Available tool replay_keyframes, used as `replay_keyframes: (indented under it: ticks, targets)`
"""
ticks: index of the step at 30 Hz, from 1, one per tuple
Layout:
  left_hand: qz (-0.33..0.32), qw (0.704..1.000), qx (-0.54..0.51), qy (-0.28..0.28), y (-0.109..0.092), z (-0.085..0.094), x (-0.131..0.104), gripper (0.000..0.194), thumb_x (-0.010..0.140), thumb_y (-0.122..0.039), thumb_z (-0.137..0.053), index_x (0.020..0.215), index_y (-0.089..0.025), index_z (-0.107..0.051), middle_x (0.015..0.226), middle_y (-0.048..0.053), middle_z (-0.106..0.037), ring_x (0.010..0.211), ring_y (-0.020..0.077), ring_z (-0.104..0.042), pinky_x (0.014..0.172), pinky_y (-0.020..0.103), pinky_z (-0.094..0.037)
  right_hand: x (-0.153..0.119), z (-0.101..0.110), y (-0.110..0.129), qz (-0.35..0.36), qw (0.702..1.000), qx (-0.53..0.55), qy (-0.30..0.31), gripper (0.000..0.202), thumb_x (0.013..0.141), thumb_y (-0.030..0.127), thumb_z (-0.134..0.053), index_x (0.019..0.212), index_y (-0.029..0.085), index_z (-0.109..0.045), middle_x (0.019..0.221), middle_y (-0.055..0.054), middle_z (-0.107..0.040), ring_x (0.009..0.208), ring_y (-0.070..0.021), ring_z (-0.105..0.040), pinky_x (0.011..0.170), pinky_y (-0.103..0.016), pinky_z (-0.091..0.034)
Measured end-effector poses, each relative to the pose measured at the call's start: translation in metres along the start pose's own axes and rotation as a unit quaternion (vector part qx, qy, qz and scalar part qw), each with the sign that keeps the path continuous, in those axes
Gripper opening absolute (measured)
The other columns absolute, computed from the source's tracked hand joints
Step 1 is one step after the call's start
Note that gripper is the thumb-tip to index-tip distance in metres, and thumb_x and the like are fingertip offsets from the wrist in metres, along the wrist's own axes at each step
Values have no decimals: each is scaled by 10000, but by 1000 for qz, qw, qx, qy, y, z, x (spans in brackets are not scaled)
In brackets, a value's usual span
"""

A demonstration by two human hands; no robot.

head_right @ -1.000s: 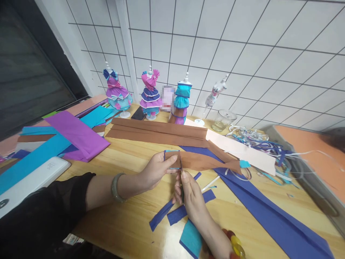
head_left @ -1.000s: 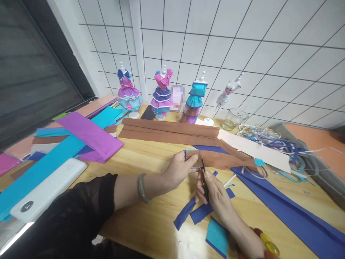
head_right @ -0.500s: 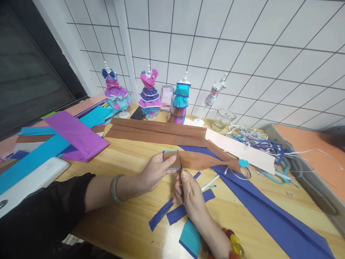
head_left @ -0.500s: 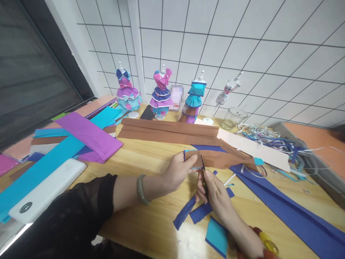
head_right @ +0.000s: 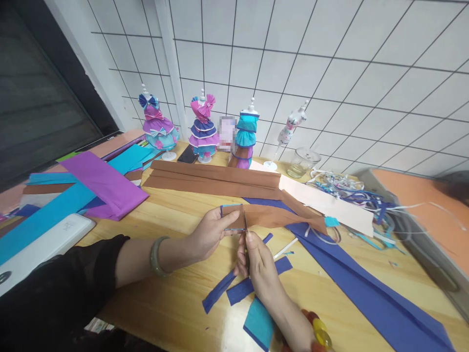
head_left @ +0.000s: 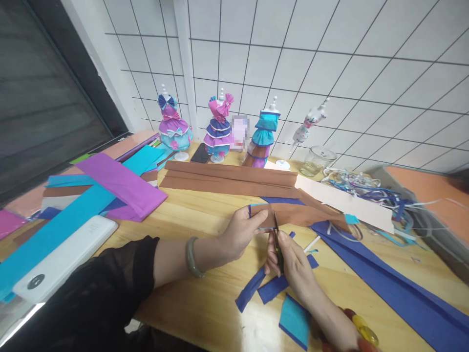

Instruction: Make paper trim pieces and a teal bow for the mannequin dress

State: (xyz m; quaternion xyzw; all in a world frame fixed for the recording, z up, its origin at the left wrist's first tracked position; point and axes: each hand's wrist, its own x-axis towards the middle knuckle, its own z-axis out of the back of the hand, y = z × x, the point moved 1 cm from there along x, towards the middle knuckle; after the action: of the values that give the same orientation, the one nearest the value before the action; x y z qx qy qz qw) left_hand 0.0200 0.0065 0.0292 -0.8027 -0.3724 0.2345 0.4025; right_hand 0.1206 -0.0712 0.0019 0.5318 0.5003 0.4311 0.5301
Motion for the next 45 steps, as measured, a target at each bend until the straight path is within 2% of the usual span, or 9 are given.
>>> replay_keyframes:
  ticks: [8,13,23,33,37,45]
  targets:
    - [-5,1000,10,-9,3,1,2,283,747,-313,-630,945,-112,-653,924,94,-683,873,193,-624,833,322,-451,0,0,0,4,1000,19,-5,367,870,544,-363,775,199,-444,509,82,-395,350,-66,-367,431,-258,-455]
    - [-11,1000,-1,-16,2,1,4,310,737,-318,-637,971,-116,-635,948,99,-677,926,221,-615,847,355,-449,-1,1,-1,2,1000,11,8,353,887,520,-345,787,197,-449,515,81,-398,361,-65,-373,444,-254,-457]
    - [-18,1000,7,-20,3,3,5,281,737,-297,-634,960,-126,-635,989,86,-667,969,209,-595,889,343,-423,0,2,-1,3,1000,-1,1,378,879,544,-336,788,197,-454,510,78,-398,358,-70,-382,450,-263,-465]
    - [-13,999,45,-11,11,5,1,219,748,-297,-605,859,-113,-645,883,71,-667,778,153,-592,780,286,-429,-1,-1,8,8,998,-53,-36,445,848,604,-331,674,209,-439,465,56,-407,364,-100,-436,453,-269,-462]
    - [-6,999,49,-18,12,5,1,215,730,-292,-620,851,-116,-650,867,63,-665,764,147,-585,776,278,-423,0,-1,10,13,997,-60,-43,470,825,632,-344,631,215,-439,427,57,-390,344,-98,-401,444,-270,-453]
    - [-10,998,64,-14,15,6,0,210,749,-275,-596,876,-116,-643,858,57,-655,779,149,-573,757,273,-423,1,0,5,7,999,-41,-36,473,862,587,-320,585,213,-407,401,62,-368,338,-93,-408,448,-267,-455]
